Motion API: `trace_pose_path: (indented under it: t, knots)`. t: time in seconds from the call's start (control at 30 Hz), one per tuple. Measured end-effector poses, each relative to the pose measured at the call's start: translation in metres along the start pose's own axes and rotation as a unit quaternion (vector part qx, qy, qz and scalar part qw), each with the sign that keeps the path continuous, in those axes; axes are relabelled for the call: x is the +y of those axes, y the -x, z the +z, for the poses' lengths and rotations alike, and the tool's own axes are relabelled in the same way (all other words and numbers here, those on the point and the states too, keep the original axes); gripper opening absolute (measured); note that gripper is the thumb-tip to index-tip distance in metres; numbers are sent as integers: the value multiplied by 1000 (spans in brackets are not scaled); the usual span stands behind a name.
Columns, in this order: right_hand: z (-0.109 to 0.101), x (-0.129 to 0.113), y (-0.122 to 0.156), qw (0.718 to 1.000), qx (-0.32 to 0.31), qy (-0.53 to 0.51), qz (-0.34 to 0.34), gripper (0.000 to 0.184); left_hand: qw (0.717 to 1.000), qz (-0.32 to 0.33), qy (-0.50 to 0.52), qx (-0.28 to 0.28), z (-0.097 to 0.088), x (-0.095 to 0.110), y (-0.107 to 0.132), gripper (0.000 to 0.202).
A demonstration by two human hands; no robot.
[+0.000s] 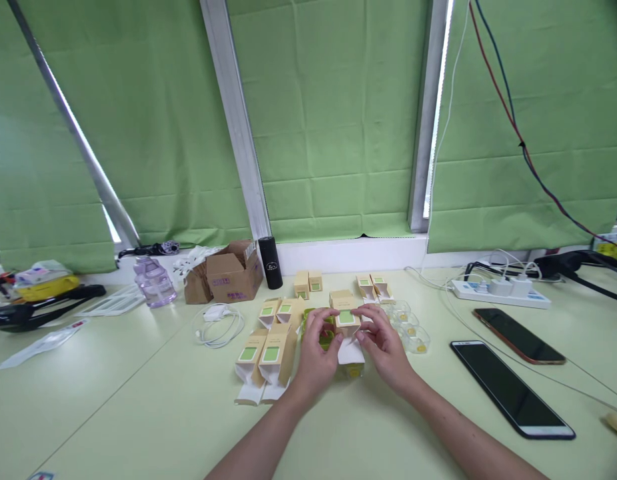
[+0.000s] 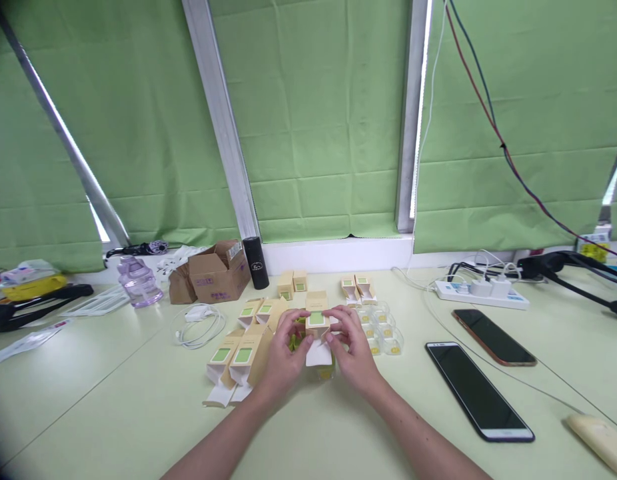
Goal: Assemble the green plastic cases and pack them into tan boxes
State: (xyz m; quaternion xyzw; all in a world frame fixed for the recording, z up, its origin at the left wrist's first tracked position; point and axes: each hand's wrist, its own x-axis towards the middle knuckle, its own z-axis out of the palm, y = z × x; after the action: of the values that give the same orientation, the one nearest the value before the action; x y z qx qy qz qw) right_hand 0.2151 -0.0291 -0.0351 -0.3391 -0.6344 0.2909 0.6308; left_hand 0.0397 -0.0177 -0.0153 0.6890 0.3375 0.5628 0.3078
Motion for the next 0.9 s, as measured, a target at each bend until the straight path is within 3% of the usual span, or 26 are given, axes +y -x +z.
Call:
trace_pose_path:
  t: [0.27,0.6,0.9]
  knots:
    - [-1,3,-4,999,35,-5,9,29,998,24,-1,-62,-7,3,2,49]
    - [-4,5,-5,998,51,-11,39,34,988,22,1,-153,-9,-4,5,99]
    - [-1,5,-4,999,41,-6,35,31,994,20,-5,-109,-6,-2,5,70]
